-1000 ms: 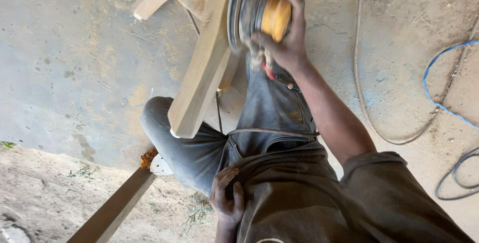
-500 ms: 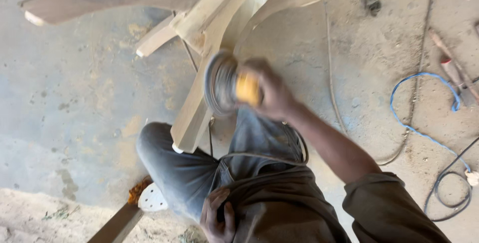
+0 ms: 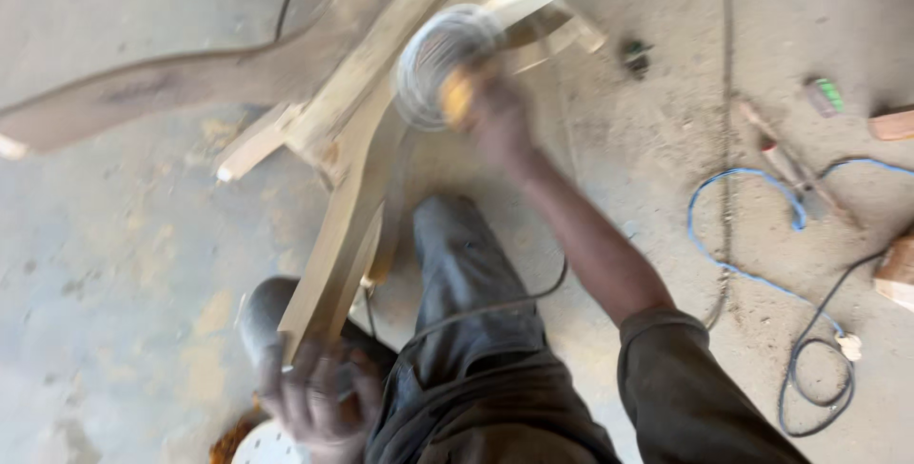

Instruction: The person sits on the floor of a workshop and sands a wooden chair frame using a power orbital sander. They hold the frame steady with one hand while moving the sander along the legs, stretchers and curved armrests, repositioning the chair to reach different surfaces.

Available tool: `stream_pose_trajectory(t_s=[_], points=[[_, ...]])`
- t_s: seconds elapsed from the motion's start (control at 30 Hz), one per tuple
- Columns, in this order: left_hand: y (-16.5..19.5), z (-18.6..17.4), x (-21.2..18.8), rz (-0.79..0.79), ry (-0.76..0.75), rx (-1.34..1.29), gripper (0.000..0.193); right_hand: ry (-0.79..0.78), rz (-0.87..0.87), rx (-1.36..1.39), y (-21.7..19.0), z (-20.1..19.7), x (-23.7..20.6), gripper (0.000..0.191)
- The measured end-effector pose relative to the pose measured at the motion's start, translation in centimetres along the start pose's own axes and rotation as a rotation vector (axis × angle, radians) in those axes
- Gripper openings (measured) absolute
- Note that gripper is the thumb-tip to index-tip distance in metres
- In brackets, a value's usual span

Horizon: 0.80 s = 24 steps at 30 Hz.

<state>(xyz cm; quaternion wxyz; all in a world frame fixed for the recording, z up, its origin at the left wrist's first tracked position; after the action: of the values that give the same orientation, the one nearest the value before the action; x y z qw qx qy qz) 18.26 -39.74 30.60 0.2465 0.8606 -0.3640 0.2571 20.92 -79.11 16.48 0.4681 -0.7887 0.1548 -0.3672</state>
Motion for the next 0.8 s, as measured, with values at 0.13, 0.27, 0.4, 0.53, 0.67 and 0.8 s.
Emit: stream_pose_trajectory(t_s=[0.13,0.27,0.4,0.53,0.67,0.8], points=[[-0.4,1.9,2.8,-0.03,-0.078,0.323,0.029,-0.332,-0.039,-0.512,-0.7,1.2,-1.3,0.088],[-0.3,2.9,2.9,-0.044,-0.081,0.371,0.033,-0.004,-0.131,-1.068,1.0,-7.4,3.7,0.094],[-0.6,3.3,1.8,-0.065,-0.113,0.37,0.029,0.434,-0.373,-0.666,1.5,-15.5,9.5,0.091],[-1.6,4.0,0.4,-0.074,-0.123,0.395,0.027,0.294,-0.303,-0.684,-0.2,-11.7,9.3,0.074],[-3.1,5.0,-1.1,-0.053,-0.058,0.275,0.031,-0.09,-0.119,-0.878,-1.7,-1.4,3.6,0.071],[-4.2,5.7,-2.7,-0.114,-0.149,0.292,0.032,0.032,-0.225,-0.799,-1.4,-3.1,3.1,0.072]])
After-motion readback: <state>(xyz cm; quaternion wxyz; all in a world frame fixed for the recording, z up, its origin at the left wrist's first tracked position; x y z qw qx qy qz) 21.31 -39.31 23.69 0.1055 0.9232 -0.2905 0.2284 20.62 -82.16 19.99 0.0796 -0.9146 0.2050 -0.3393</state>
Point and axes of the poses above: each hand's wrist, its own x-axis towards the middle knuckle, its own z-axis out of the palm, y = z × x, the point moved 2 cm from there along x, towards the middle knuckle, and after that the axes turned 6 degrees about x, right-handed, at the moved point
